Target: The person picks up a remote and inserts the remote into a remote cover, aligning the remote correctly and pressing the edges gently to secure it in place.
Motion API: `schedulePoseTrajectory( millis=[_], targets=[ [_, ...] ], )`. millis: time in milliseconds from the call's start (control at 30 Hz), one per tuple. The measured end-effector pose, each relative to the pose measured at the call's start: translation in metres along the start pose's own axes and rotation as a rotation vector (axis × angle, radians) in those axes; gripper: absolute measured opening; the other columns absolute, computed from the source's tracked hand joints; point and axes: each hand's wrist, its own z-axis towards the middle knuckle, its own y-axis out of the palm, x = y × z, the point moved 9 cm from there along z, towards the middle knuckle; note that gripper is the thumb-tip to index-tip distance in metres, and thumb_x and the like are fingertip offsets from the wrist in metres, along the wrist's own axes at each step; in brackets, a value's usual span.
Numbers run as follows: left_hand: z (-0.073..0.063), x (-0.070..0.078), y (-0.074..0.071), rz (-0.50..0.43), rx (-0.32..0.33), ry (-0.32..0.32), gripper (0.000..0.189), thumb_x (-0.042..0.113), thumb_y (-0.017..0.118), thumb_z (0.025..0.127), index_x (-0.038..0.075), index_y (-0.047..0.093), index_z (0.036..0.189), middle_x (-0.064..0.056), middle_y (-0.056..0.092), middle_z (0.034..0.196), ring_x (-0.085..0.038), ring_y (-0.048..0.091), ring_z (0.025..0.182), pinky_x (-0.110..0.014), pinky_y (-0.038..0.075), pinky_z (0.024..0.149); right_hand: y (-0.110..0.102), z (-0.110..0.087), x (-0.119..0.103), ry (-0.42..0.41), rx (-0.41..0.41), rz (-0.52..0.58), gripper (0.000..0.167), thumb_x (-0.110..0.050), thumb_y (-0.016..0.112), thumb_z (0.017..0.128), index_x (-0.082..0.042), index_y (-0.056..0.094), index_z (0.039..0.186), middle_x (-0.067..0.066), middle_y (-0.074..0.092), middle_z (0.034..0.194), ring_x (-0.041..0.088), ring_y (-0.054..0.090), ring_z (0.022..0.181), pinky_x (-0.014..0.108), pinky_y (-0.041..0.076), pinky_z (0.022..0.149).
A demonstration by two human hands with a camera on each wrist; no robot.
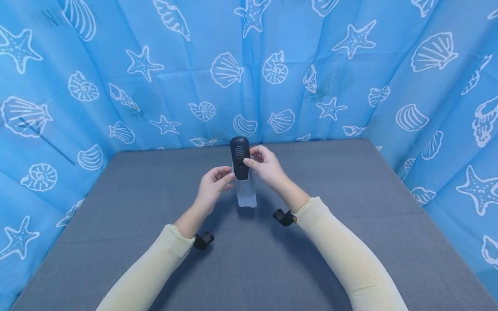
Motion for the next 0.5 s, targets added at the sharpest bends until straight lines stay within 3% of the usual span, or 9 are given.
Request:
schedulePoseTrajectory(
  millis=[233,500],
  targets=[
    [-0.0001,0.0040,-0.0005,0.084,0.041,0.029,0.022,0.013,0.063,0.096,-0.006,0.064,0.106,-0.014,0.066,0.094,-0.017,0.063,0.083,-0.032,0.055,0.076,0.0018,-0.0001,-0.0006,0.007,-0.020,0.017,0.029,-0.009,0.056,0.099,0.008,0.047,0.121,0.016,0.056,0.106,0.019,0.052,0.087,0.031,0.048,0.066],
    [0.0013,0.0041,-0.0004,0.146,0.044,0.002,0.019,0.015,0.058,0.099,-0.003,0.064,0.104,-0.009,0.059,0.086,-0.016,0.054,0.077,-0.027,0.047,0.068,0.0030,0.0019,-0.0040,-0.033,-0.056,-0.005,0.052,-0.009,0.054,0.100,-0.005,0.033,0.147,0.025,0.056,0.122,0.027,0.054,0.100,0.030,0.046,0.069]
  ],
)
